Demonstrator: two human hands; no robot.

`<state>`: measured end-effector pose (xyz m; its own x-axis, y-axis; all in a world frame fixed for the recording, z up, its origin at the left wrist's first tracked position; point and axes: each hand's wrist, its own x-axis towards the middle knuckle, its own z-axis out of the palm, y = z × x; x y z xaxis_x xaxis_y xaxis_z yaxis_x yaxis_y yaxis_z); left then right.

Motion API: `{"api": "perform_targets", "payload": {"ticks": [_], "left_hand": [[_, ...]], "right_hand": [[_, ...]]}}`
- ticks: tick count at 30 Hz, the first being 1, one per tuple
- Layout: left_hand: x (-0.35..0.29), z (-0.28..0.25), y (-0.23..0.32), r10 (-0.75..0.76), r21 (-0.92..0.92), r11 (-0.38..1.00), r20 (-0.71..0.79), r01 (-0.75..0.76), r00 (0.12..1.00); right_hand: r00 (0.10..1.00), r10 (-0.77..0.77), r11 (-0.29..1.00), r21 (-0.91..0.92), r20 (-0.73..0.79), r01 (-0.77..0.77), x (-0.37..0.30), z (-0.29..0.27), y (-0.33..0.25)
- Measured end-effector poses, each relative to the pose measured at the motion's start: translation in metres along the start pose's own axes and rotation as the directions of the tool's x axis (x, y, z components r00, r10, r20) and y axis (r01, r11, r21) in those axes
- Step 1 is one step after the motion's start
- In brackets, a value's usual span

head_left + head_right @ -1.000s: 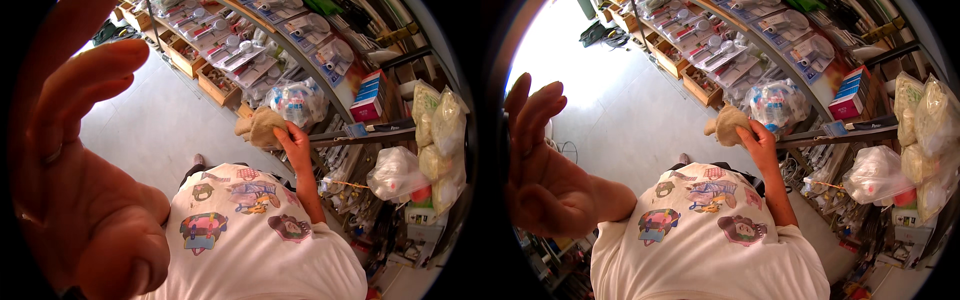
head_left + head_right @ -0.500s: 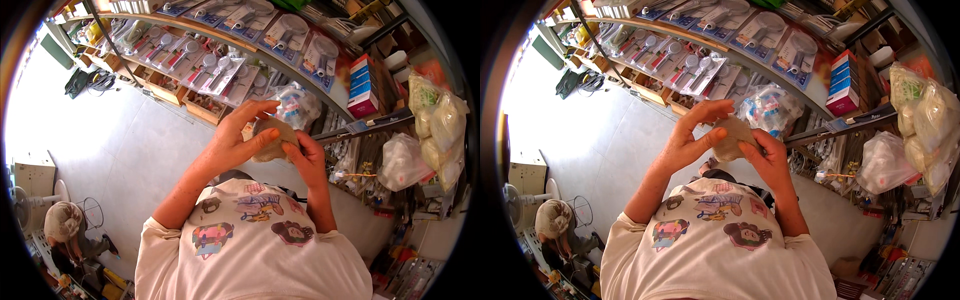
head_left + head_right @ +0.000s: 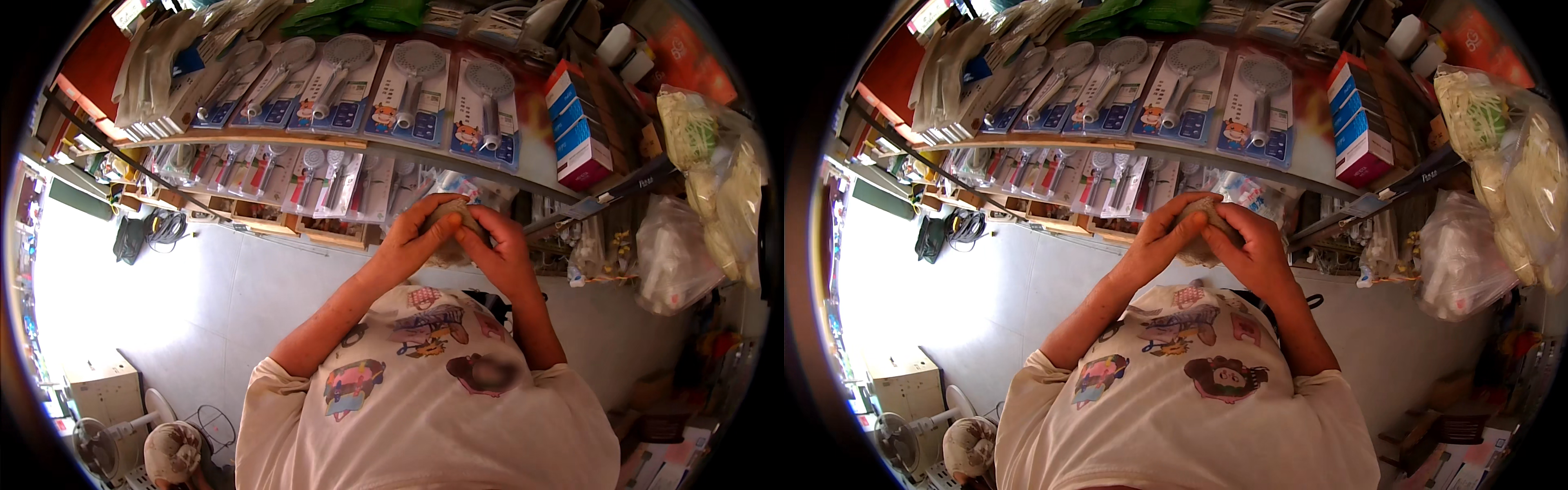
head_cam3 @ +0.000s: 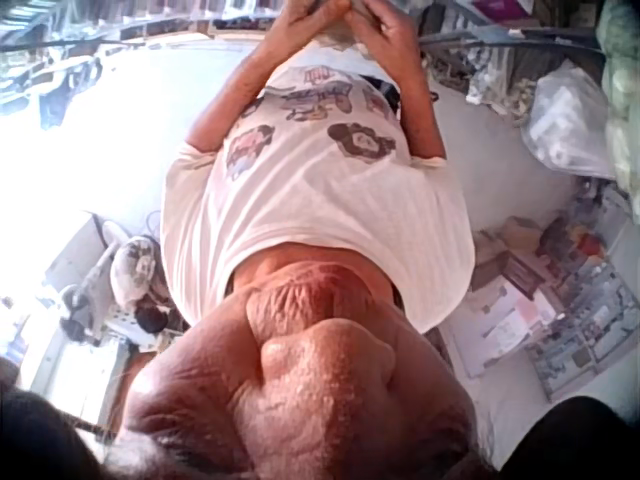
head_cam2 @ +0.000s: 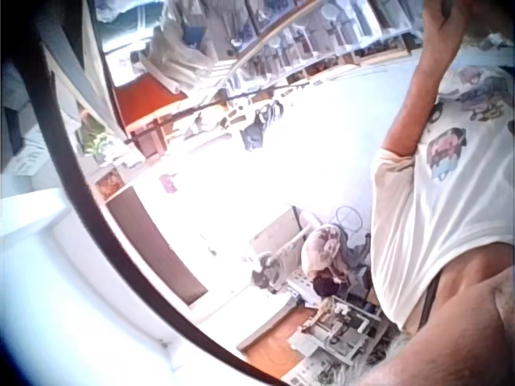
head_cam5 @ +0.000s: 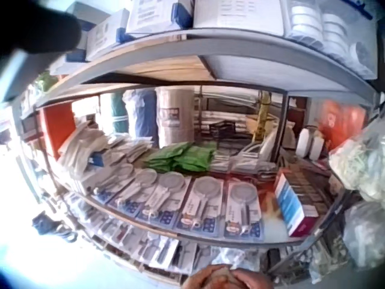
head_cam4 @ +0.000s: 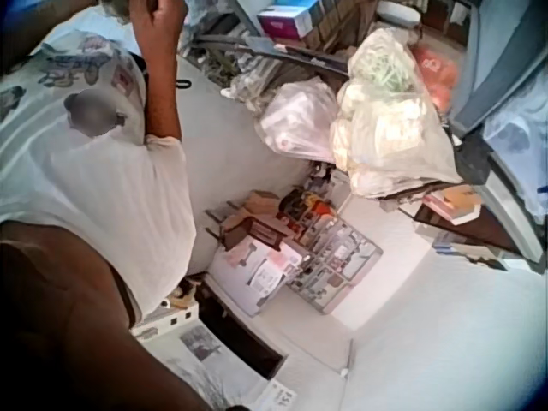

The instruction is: The person walks through a cluttered storage room and organizes items on a shelf. They pick up and rearrange several packaged kitchen utensils and green packets, then wipe the shelf surface with a cloth. Finally, they pick up a green bottle and wipe it before placing it back.

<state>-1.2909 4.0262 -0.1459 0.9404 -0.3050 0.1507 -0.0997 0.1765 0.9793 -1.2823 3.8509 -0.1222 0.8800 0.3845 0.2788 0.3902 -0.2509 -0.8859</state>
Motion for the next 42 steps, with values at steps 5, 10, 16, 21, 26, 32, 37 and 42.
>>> {"api": "perform_targets", "payload": {"ticks": [5, 10, 16, 21, 26, 32, 37, 42], "left_hand": [[0.037, -0.013, -0.011, -0.021, 0.039, 0.999, 0.04, 0.019, 0.999], [0.058, -0.02, -0.021, -0.101, -0.029, 0.995, -0.1, 0.098, 0.99], [0.076, -0.034, -0.032, -0.172, -0.009, 0.985, -0.132, 0.172, 0.976], [0.085, -0.038, -0.046, -0.181, 0.069, 0.98, -0.106, 0.189, 0.978], [0.091, -0.047, -0.046, -0.266, 0.163, 0.95, -0.03, 0.267, 0.964], [0.095, -0.049, -0.053, -0.199, 0.152, 0.969, 0.003, 0.196, 0.98], [0.103, -0.037, -0.036, -0.116, 0.146, 0.985, 0.133, 0.096, 0.984], [0.118, -0.014, -0.019, -0.12, 0.147, 0.985, 0.237, 0.087, 0.964]], "right_hand": [[0.999, -0.048, 0.996, -0.08, -0.001, 0.047, 0.028, -0.015, 0.018], [0.988, -0.063, 0.987, -0.157, -0.138, 0.041, 0.058, -0.033, 0.031], [0.944, -0.175, 0.79, -0.612, -0.278, -0.034, 0.093, -0.043, 0.062], [0.931, -0.081, 0.798, -0.583, -0.355, -0.153, 0.103, -0.029, 0.075], [0.907, -0.099, 0.796, -0.58, -0.409, -0.175, 0.104, -0.026, 0.089], [0.844, -0.108, 0.883, -0.441, -0.525, -0.161, 0.104, -0.028, 0.094], [0.778, 0.19, 0.982, 0.11, -0.599, -0.155, 0.099, -0.04, 0.087], [0.74, 0.432, 0.689, 0.718, -0.516, 0.099, 0.094, -0.045, 0.086]]}}
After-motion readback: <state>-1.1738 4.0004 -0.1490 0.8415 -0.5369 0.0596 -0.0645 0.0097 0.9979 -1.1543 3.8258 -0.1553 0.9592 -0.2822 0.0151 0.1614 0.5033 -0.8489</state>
